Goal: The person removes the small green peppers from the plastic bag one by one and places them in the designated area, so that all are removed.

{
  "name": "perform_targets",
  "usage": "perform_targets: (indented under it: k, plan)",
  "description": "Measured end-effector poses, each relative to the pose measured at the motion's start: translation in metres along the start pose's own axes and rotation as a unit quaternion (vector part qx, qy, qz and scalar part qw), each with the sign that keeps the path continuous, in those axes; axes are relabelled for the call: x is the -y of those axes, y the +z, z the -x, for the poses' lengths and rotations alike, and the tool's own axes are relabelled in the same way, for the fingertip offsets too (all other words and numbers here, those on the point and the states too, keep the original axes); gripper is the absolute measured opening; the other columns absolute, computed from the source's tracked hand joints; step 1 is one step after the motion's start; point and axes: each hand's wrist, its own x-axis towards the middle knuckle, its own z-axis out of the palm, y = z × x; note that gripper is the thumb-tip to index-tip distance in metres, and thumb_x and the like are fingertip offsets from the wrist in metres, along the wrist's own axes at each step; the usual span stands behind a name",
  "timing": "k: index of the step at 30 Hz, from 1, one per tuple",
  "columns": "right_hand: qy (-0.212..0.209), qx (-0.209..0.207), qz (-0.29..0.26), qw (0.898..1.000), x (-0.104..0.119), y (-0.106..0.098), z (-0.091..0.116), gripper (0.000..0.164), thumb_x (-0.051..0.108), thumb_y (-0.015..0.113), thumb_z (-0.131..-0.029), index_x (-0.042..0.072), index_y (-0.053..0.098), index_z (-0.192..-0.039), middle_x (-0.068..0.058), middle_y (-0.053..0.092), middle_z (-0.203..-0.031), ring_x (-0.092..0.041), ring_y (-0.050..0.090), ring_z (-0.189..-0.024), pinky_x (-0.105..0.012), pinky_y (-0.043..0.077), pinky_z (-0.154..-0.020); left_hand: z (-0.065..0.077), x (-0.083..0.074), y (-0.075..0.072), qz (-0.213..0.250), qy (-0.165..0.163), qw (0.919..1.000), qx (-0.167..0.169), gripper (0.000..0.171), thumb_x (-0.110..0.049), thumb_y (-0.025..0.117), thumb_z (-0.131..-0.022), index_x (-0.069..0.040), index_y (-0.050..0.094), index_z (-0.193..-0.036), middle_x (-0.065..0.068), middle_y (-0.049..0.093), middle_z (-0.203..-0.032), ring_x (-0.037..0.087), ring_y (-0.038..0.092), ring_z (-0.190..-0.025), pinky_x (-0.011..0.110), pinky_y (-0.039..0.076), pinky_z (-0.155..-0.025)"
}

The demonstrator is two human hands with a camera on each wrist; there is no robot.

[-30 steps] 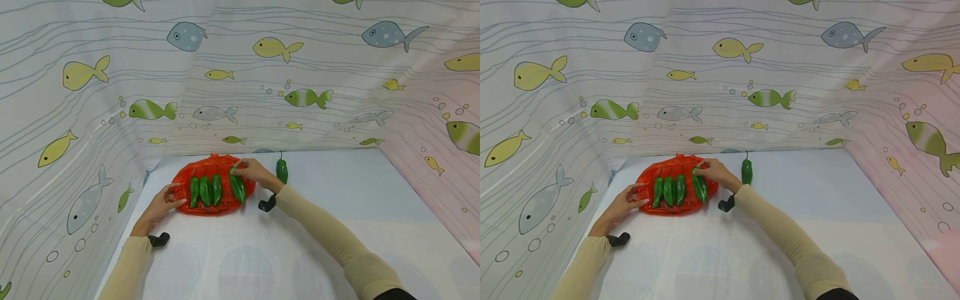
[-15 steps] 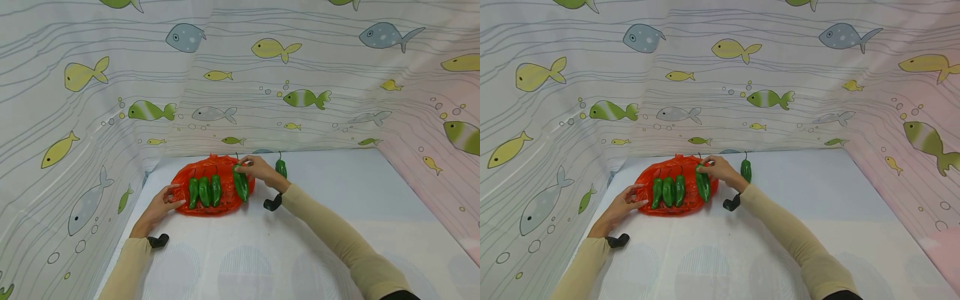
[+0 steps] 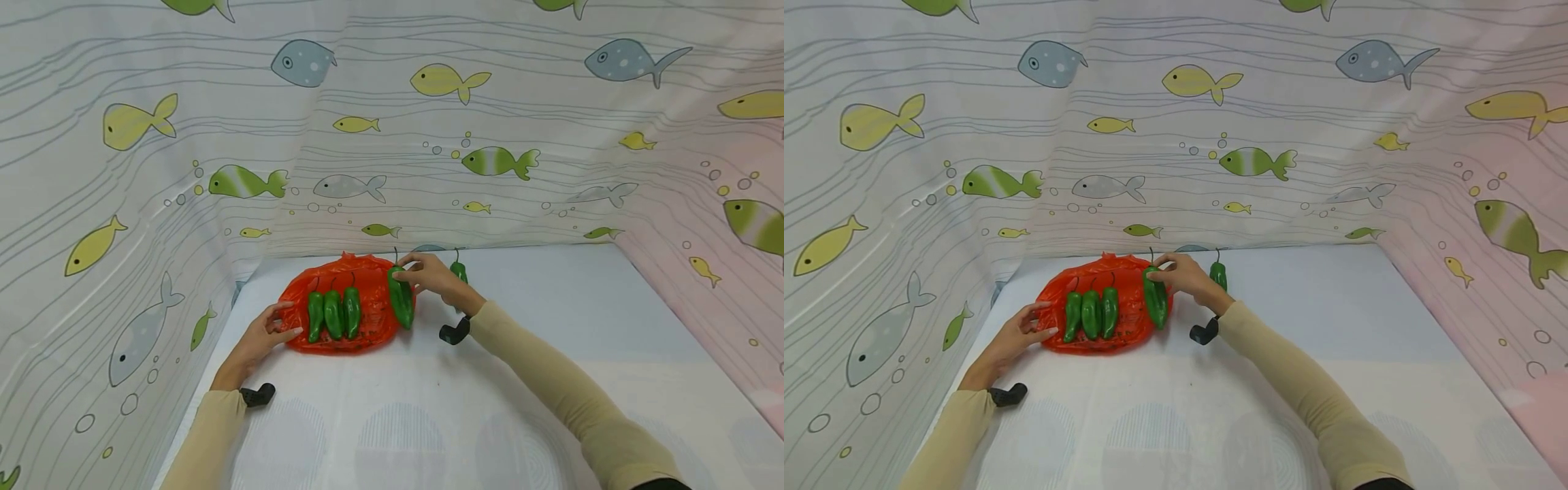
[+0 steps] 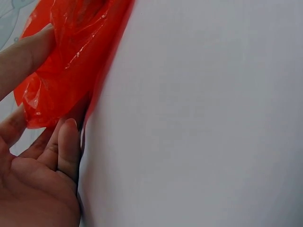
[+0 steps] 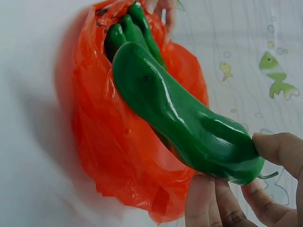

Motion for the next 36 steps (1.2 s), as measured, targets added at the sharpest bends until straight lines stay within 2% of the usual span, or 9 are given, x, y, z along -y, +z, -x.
perform_targets:
  k: [9,15,21,27,29,36]
  plan:
    - [0.007,-0.014,-0.005,1.0,-0.003,-0.013,0.004,0.044,0.029,0.075,-0.096,0.009,0.06,-0.131,-0.016,0.067,-0.12,-0.028,0.068,-0.099,-0.057,0.054,-0.091,-0.002,0.001,-0.001,-0.01,-0.015,0.9998,-0.002,0.078,-0.023,0.078,-0.094,-0.012,0.035,-0.158,0.018,0.04,-0.151,0.024,0.049,-0.11,0.022,0.046,-0.082]
    - [0.005,-0.023,-0.012,1.0,-0.006,-0.025,0.006,0.044,0.026,0.074,-0.097,0.007,0.059,-0.133,-0.018,0.065,-0.122,-0.028,0.068,-0.098,-0.049,0.058,-0.085,-0.001,-0.003,0.0,-0.011,-0.016,0.9998,-0.002,0.076,-0.02,0.076,-0.096,-0.011,0.034,-0.158,0.02,0.038,-0.152,0.027,0.048,-0.11,0.024,0.046,-0.082]
    - [0.015,-0.031,-0.012,0.999,-0.014,-0.037,0.009,0.045,0.027,0.073,-0.097,0.006,0.058,-0.134,-0.019,0.064,-0.123,-0.03,0.067,-0.098,-0.055,0.055,-0.09,-0.002,-0.004,-0.001,-0.01,-0.019,0.9998,0.0,0.076,-0.022,0.077,-0.095,-0.013,0.034,-0.158,0.018,0.038,-0.152,0.026,0.047,-0.111,0.026,0.045,-0.082]
    - [0.015,-0.039,-0.009,0.999,-0.024,-0.048,0.015,0.048,0.029,0.073,-0.098,0.006,0.056,-0.137,-0.019,0.064,-0.125,-0.032,0.066,-0.101,-0.057,0.053,-0.093,0.009,-0.024,0.005,0.001,-0.035,0.9994,0.002,0.075,-0.019,0.076,-0.096,-0.009,0.034,-0.157,0.021,0.038,-0.151,0.027,0.047,-0.111,0.027,0.044,-0.084]
    - [0.017,-0.041,-0.007,0.999,-0.026,-0.052,0.018,0.049,0.03,0.073,-0.098,0.007,0.056,-0.138,-0.019,0.064,-0.126,-0.033,0.065,-0.103,-0.058,0.051,-0.094,0.011,-0.027,0.006,0.003,-0.033,0.9994,0.005,0.075,-0.019,0.076,-0.096,-0.009,0.034,-0.157,0.021,0.039,-0.15,0.026,0.047,-0.109,0.028,0.044,-0.083]
    - [0.028,-0.05,0.003,0.998,-0.032,-0.065,0.021,0.05,0.033,0.072,-0.098,0.008,0.055,-0.139,-0.019,0.062,-0.13,-0.033,0.062,-0.104,-0.052,0.054,-0.093,0.001,-0.005,0.001,-0.008,-0.024,0.9997,0.001,0.075,-0.021,0.076,-0.096,-0.009,0.034,-0.157,0.02,0.039,-0.149,0.024,0.048,-0.107,0.026,0.045,-0.081]
